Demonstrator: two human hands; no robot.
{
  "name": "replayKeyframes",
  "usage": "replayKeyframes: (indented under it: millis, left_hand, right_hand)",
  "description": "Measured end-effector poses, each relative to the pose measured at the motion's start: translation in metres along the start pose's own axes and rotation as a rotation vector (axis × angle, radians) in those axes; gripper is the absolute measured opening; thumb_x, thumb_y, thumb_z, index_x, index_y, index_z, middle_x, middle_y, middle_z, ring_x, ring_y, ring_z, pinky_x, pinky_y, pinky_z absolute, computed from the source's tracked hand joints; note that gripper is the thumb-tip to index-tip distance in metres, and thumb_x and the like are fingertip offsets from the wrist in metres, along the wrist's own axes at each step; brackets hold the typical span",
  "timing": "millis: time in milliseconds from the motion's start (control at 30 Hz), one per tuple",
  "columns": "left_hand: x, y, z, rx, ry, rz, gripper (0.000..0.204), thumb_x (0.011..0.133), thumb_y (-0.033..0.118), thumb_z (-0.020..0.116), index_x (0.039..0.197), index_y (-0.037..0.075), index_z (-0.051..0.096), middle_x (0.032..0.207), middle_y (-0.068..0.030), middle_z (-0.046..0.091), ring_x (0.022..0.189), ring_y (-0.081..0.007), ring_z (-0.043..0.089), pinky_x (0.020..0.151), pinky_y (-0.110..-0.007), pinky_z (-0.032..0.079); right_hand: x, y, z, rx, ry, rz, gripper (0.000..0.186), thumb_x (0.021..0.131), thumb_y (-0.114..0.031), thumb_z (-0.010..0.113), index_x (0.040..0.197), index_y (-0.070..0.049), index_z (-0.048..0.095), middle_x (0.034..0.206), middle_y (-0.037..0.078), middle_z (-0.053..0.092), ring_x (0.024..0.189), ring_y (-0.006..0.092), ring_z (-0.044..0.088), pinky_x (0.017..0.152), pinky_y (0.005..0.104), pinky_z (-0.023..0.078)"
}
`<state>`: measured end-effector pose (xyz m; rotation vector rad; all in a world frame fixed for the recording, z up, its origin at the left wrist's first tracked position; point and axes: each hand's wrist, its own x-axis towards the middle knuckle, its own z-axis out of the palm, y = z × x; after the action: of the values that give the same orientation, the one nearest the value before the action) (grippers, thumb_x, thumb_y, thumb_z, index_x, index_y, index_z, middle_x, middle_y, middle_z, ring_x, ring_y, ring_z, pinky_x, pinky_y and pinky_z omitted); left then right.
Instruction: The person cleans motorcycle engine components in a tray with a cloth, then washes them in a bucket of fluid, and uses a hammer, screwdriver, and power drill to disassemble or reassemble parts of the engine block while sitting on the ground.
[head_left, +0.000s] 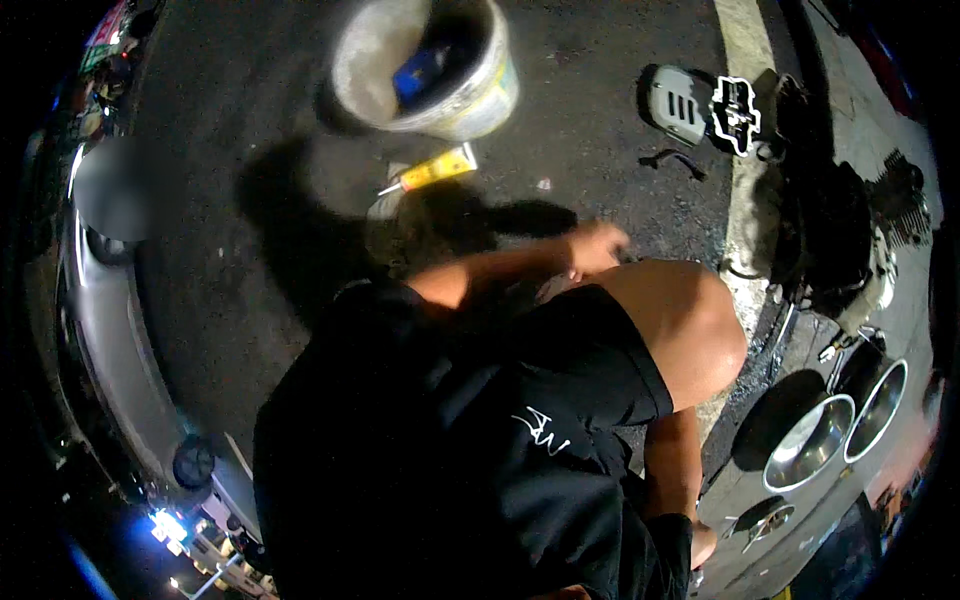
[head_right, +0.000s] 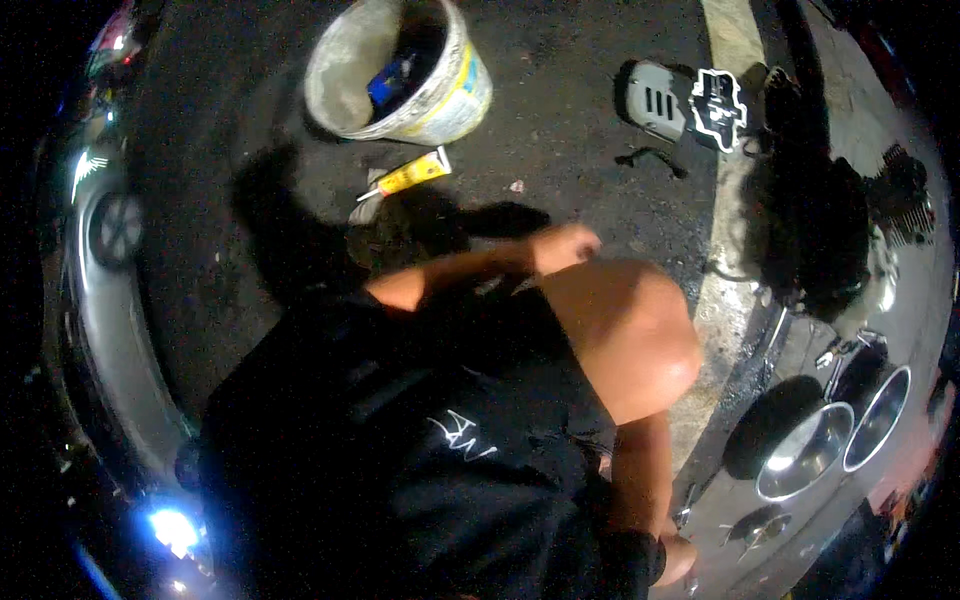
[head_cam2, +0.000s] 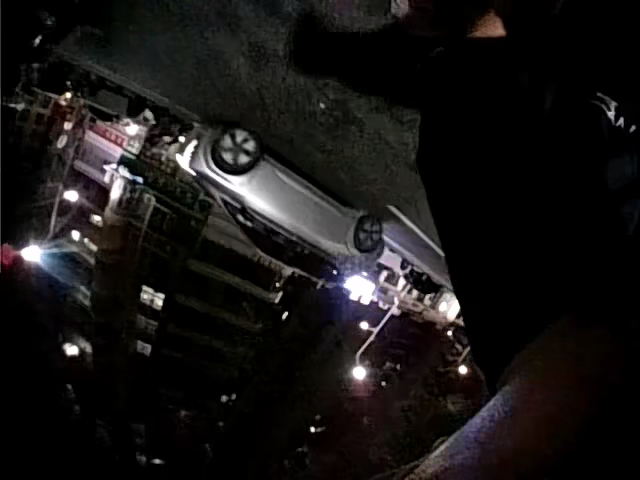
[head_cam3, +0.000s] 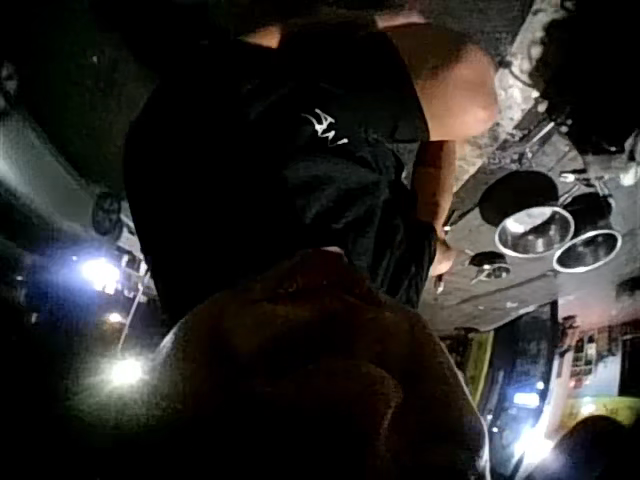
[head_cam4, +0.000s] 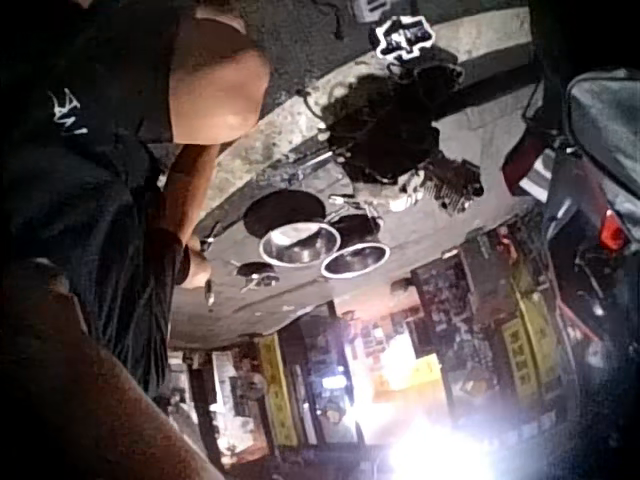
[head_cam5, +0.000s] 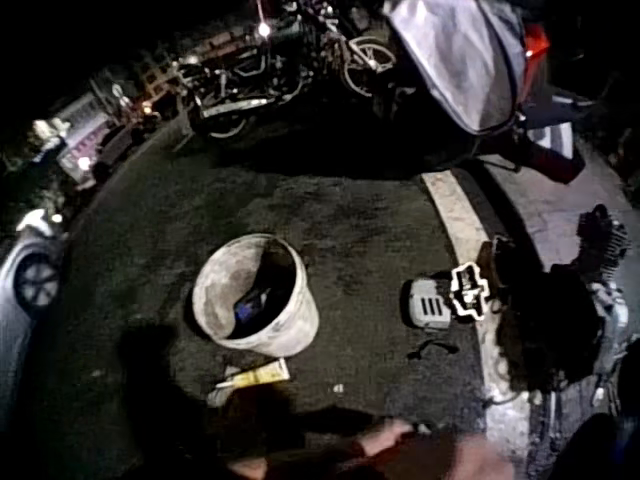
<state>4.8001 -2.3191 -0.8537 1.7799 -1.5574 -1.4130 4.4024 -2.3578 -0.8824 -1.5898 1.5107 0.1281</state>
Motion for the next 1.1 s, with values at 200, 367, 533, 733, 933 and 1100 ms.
replayKeyframes:
  millis: [200,367,533,733,933,1100]
  left_hand:
    - [-0.044,-0.032,-0.006,-0.030,0.371,0.166,0.032,0.084,0.027,0.063,0.103,0.001,0.064,0.100,-0.0207,0.063,0.095,-0.0357,0.061,0.082,-0.044,0.049]
    - [-0.118,-0.166,-0.131,0.556,0.862,-0.408,0.033,0.079,0.024,0.068,0.104,0.004,0.062,0.106,-0.0172,0.064,0.105,-0.0379,0.056,0.090,-0.048,0.045]
    - [-0.100,-0.176,-0.114,0.542,0.999,-0.435,0.030,0.079,0.026,0.070,0.104,0.009,0.067,0.107,-0.0141,0.065,0.106,-0.0367,0.056,0.094,-0.048,0.043]
    - [-0.071,-0.168,-0.089,0.519,1.246,-0.740,0.034,0.073,0.034,0.077,0.098,0.011,0.072,0.108,-0.0097,0.060,0.106,-0.0352,0.050,0.092,-0.048,0.040]
    - [-0.053,-0.173,-0.088,0.488,1.438,-0.753,0.030,0.075,0.035,0.075,0.095,0.012,0.073,0.111,-0.0088,0.060,0.110,-0.0352,0.049,0.092,-0.050,0.038]
    - [-0.066,-0.139,-0.085,0.377,1.291,-0.359,0.021,0.078,0.023,0.072,0.089,0.006,0.070,0.095,-0.0124,0.066,0.094,-0.0318,0.060,0.084,-0.043,0.045]
  right_hand:
    - [0.023,-0.019,-0.004,0.003,-0.006,-0.043,0.034,0.092,-0.032,0.052,0.103,-0.002,0.064,0.086,0.015,0.068,0.078,0.0228,0.064,0.068,0.0388,0.049]
    - [0.001,-0.001,-0.013,0.050,0.010,-0.008,0.034,0.093,-0.032,0.052,0.103,-0.002,0.064,0.086,0.015,0.068,0.078,0.0227,0.064,0.068,0.0388,0.049]
    - [-0.084,0.059,-0.036,0.048,0.056,0.145,0.034,0.093,-0.032,0.051,0.103,-0.002,0.064,0.086,0.015,0.068,0.078,0.0227,0.064,0.068,0.0388,0.049]
    - [-0.172,0.104,-0.048,0.065,0.071,0.322,0.035,0.093,-0.033,0.051,0.103,-0.002,0.064,0.086,0.015,0.068,0.078,0.0226,0.064,0.068,0.0388,0.049]
    - [-0.200,0.115,-0.040,0.081,0.077,0.372,0.035,0.093,-0.033,0.050,0.102,-0.002,0.064,0.086,0.015,0.068,0.078,0.0226,0.064,0.068,0.0388,0.049]
    - [-0.188,0.116,-0.032,0.091,0.090,0.336,0.036,0.093,-0.034,0.050,0.102,-0.002,0.064,0.086,0.015,0.068,0.078,0.0226,0.064,0.068,0.0388,0.049]
